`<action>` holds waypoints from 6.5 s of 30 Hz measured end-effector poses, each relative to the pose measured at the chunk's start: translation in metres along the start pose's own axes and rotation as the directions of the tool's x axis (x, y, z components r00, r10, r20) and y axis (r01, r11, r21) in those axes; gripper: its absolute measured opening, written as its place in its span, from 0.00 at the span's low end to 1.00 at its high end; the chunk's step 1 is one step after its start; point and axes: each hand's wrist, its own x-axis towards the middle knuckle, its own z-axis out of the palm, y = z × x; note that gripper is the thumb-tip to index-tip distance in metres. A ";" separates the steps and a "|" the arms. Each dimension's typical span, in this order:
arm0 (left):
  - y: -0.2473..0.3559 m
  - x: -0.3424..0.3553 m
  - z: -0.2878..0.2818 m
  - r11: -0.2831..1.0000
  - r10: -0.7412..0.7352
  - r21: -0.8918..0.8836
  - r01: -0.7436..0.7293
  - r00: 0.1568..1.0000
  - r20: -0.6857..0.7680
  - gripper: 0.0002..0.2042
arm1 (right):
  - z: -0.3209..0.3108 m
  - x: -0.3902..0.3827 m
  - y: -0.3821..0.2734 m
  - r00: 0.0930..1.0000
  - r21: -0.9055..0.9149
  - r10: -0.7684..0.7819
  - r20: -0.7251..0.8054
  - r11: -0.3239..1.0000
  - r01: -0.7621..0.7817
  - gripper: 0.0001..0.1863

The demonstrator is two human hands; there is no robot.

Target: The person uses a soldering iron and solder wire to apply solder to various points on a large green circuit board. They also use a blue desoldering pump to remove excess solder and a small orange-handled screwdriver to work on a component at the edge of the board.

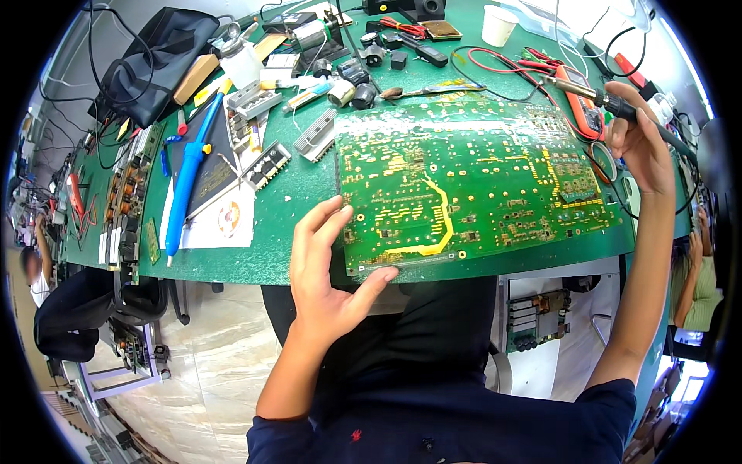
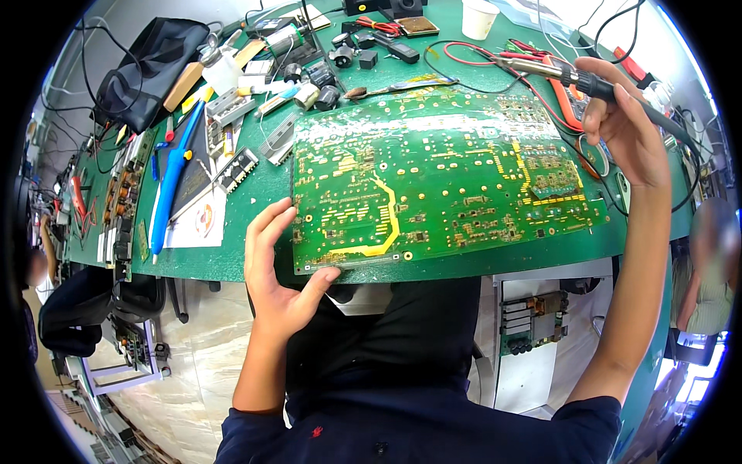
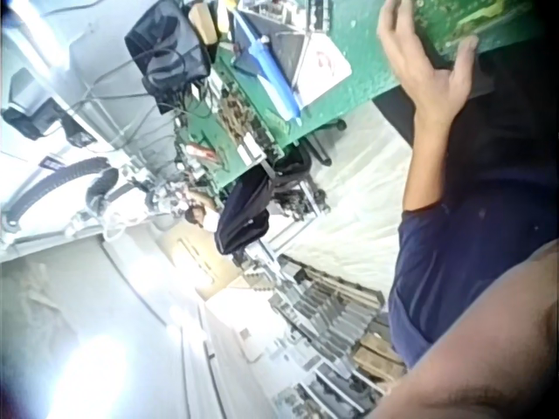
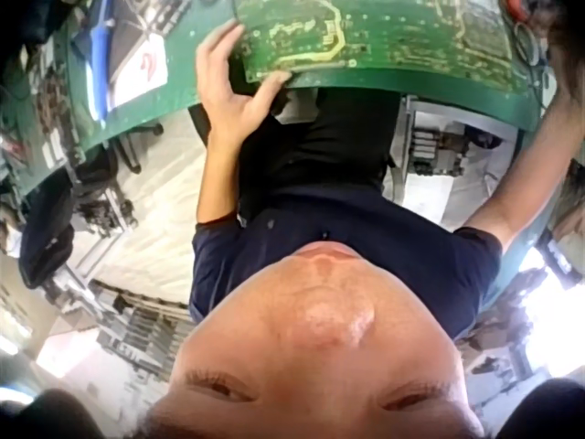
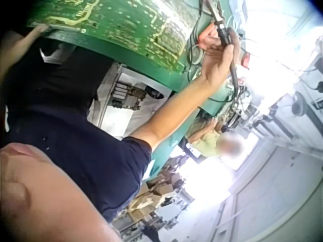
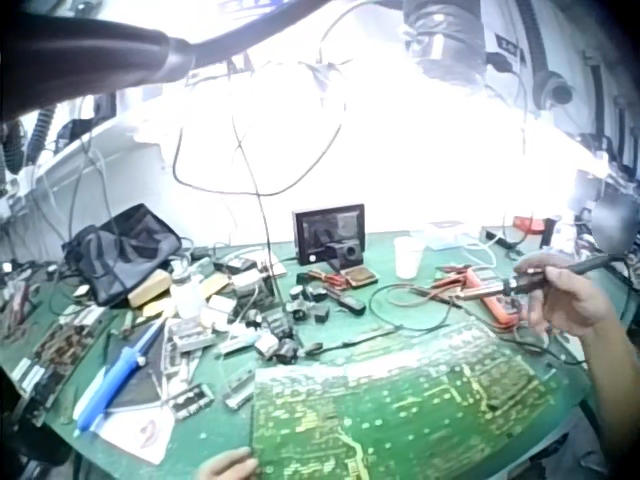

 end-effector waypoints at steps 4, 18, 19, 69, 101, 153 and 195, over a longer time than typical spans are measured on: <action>0.002 0.002 -0.003 1.000 0.022 0.006 -0.022 1.000 -0.014 0.36 | 0.025 0.024 0.002 0.998 -0.008 -0.018 0.065 1.000 0.019 0.25; -0.005 0.001 -0.003 1.000 -0.014 -0.022 0.014 1.000 -0.006 0.37 | 0.150 0.097 -0.011 0.963 -0.022 0.237 -0.131 0.970 -0.242 0.16; -0.006 0.000 -0.002 0.999 -0.023 -0.027 0.023 1.000 -0.009 0.37 | 0.149 0.102 -0.008 0.968 -0.032 0.225 -0.112 0.973 -0.229 0.16; -0.081 0.148 -0.028 0.975 0.193 0.026 -0.221 0.901 0.389 0.06 | 0.167 0.102 0.054 0.953 -0.210 0.200 -0.228 0.946 -0.249 0.14; -0.084 0.139 -0.013 0.977 0.207 -0.042 -0.209 0.886 0.416 0.05 | 0.164 0.098 0.062 0.954 -0.177 0.229 -0.194 0.948 -0.264 0.11; -0.080 0.137 -0.009 0.975 0.195 0.025 -0.222 0.898 0.395 0.04 | 0.162 0.097 0.060 0.965 -0.294 0.184 -0.189 0.927 -0.234 0.11; -0.093 0.146 -0.024 0.954 0.127 0.233 -0.190 0.958 0.258 0.04 | 0.162 0.100 0.060 0.950 -0.186 0.227 -0.215 0.945 -0.268 0.12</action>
